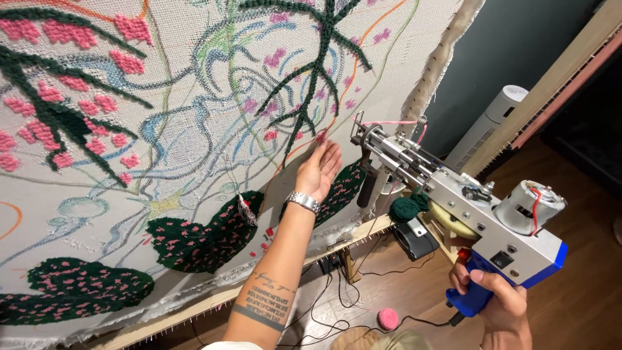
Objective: Tufting a rug with a floral pattern using a power tufting gun on a large frame.
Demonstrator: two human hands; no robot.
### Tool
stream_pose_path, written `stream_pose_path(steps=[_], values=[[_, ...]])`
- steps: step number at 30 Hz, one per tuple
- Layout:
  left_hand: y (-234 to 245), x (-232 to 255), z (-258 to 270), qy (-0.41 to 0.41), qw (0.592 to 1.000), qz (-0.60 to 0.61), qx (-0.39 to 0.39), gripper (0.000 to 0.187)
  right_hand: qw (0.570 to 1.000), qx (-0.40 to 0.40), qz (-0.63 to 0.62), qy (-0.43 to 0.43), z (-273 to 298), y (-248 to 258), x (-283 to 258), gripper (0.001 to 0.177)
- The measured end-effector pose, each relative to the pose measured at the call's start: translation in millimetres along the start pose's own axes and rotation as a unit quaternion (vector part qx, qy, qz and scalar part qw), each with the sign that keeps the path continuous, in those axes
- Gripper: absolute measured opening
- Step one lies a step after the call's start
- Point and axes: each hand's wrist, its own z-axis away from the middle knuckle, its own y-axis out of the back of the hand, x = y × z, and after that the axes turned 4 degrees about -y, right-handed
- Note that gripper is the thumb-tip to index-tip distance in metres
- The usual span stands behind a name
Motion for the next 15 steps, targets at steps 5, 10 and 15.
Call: stream_pose_path(steps=[5, 10, 15], values=[[9, -10, -17, 0.034, 0.994, 0.099, -0.028, 0.023, 1.000, -0.012, -0.006, 0.003, 4, 19, 4, 0.057], [5, -9, -9, 0.030, 0.991, 0.130, -0.022, 0.016, 0.999, 0.029, 0.024, -0.010, 3, 13, 2, 0.059], [13, -13, -1, 0.040, 0.997, 0.061, -0.026, 0.011, 1.000, 0.003, 0.018, -0.011, -10, 10, 2, 0.055]])
